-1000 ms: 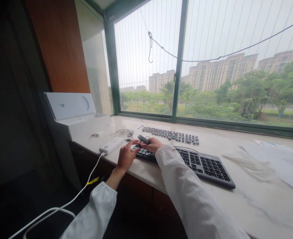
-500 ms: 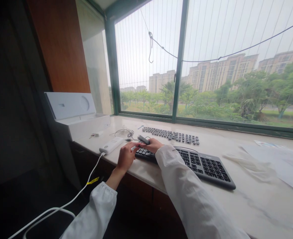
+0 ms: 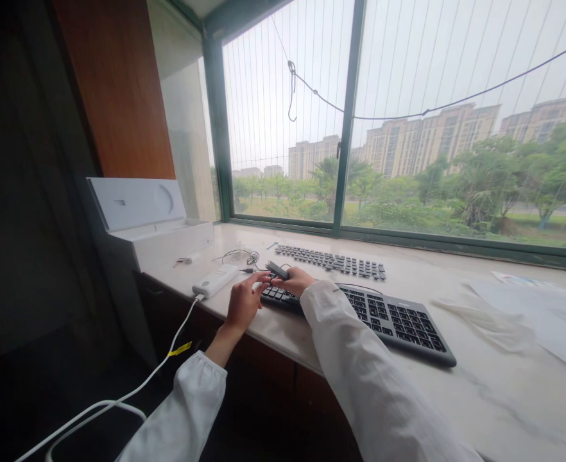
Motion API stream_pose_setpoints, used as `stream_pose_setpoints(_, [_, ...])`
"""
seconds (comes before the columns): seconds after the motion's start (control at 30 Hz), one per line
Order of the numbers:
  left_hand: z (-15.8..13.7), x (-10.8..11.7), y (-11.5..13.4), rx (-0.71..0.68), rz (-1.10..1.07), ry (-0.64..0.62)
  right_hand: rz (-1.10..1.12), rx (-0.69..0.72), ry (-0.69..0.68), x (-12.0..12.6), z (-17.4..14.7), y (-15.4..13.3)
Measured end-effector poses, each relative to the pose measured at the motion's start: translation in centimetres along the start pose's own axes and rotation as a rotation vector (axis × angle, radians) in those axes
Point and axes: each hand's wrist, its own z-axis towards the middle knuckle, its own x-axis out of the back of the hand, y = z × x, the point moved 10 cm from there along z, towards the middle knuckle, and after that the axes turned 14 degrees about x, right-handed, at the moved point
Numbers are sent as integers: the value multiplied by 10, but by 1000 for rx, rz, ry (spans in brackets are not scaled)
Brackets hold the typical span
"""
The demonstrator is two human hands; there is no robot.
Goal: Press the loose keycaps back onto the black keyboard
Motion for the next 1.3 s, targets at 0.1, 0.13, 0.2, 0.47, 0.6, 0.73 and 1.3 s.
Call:
stream_pose_setpoints(0.1, [1,-2,-1,3,10,-7,31,21,12,0,1,-1])
stream_pose_setpoints(0.13, [1,-3,-1,4,19,-9,32,23,8,0,1,-1])
stream_pose_setpoints(0.2, [2,-3,-1,4,40,-9,21,16,-2,-1,1,0])
stream_pose_setpoints(0.47, [-1,3,5,-65,84,50,10,20,22,1,0,0])
stream_pose_setpoints(0.6, [-2,3,9,-102,63,45,38,48,5,-1,2,-1])
stream_pose_setpoints(0.73, [0,6,6,-55,65,72,58,44,13,-2,3,2])
stream_pose_setpoints(1.3, [-2,8,8,-71,140,125,-519,-335,215,42,-23,18])
